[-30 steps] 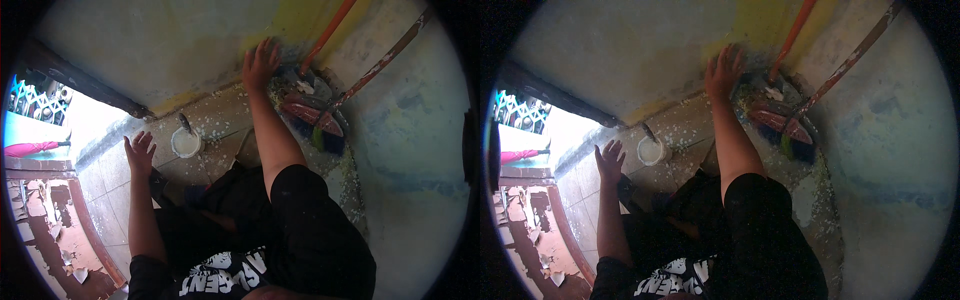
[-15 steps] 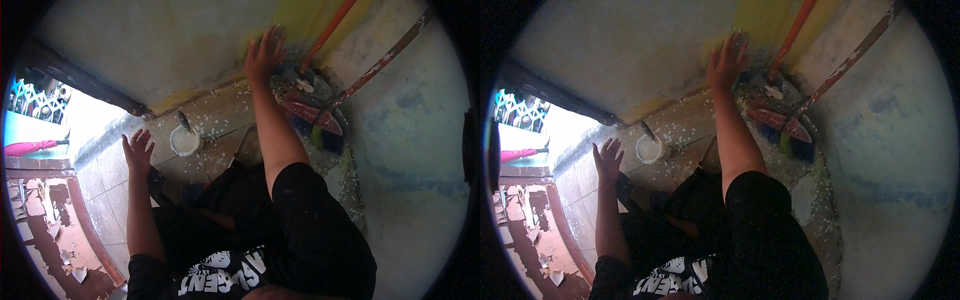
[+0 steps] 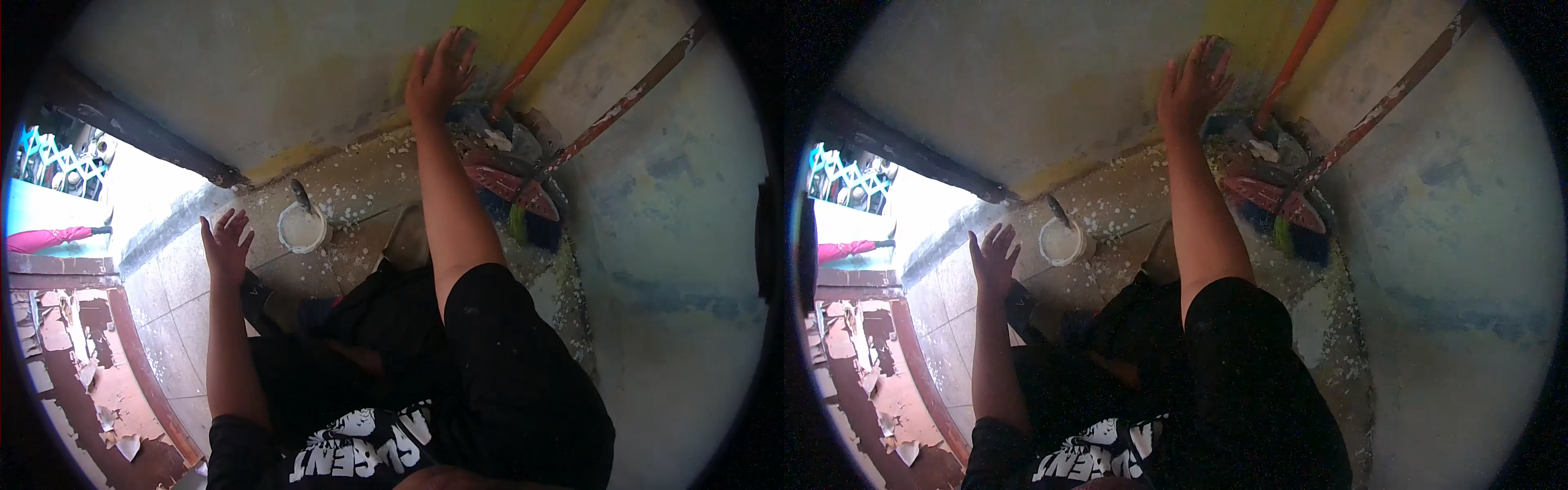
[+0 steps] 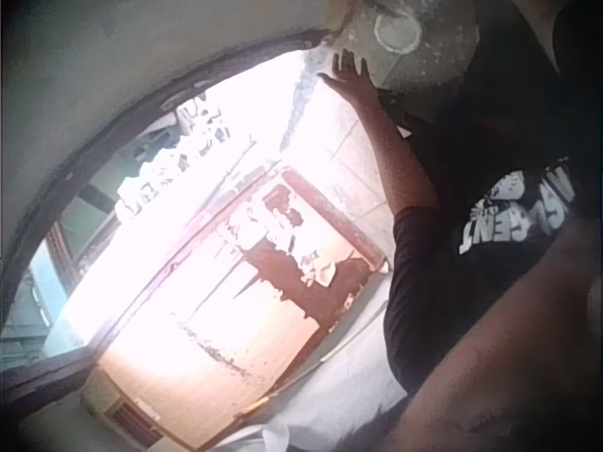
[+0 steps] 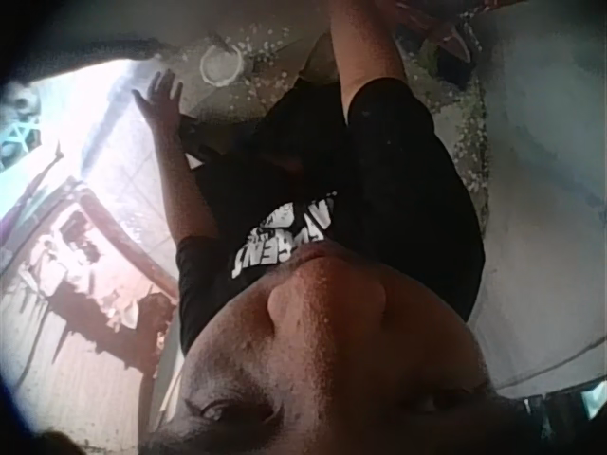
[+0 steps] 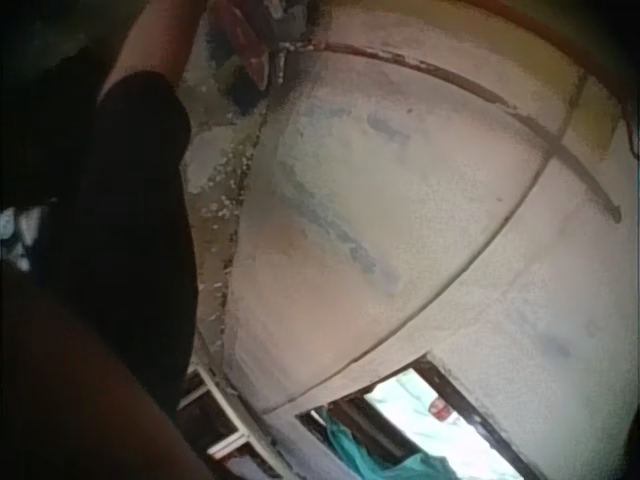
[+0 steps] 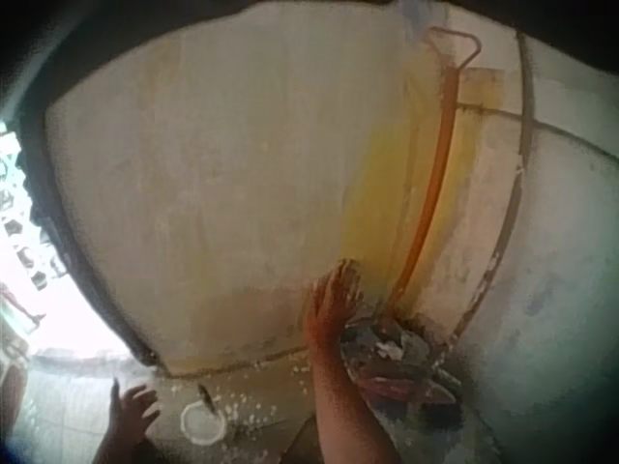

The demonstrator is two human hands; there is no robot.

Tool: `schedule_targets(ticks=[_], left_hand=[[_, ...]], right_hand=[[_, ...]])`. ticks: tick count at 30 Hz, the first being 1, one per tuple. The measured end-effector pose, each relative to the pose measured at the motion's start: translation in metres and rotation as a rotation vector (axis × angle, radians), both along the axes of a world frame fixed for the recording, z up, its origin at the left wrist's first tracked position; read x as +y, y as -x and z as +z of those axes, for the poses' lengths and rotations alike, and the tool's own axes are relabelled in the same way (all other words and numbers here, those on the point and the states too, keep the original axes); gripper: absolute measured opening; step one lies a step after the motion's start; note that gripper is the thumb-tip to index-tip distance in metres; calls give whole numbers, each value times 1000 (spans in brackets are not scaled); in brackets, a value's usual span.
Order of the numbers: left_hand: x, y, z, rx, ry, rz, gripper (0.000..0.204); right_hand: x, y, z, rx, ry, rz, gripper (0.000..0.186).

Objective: Patching a damaged wall using plaster and a putty knife.

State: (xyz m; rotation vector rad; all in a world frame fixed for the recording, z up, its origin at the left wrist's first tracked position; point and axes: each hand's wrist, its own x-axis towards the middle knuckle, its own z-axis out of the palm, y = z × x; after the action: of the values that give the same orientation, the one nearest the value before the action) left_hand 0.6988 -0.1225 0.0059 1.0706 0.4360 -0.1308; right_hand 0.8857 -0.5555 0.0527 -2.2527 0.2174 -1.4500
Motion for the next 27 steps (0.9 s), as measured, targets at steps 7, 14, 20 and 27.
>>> schedule_targets(ticks=[7,14,20,27], left_hand=[[-5,-4,1,5,-3,6,76],[-4,-3,2,-1,7,-9,74],[-6,-3,3,-7,15,1,75],[-6,-8,3,-28,9,-10,76]], right_hand=[[5,4,-8,3,17,-14,61],[3,-2,-21,57,46,-36,61],[0,4,-34,62,61,-6,61],[-9,11,-50,148,108,3,63]])
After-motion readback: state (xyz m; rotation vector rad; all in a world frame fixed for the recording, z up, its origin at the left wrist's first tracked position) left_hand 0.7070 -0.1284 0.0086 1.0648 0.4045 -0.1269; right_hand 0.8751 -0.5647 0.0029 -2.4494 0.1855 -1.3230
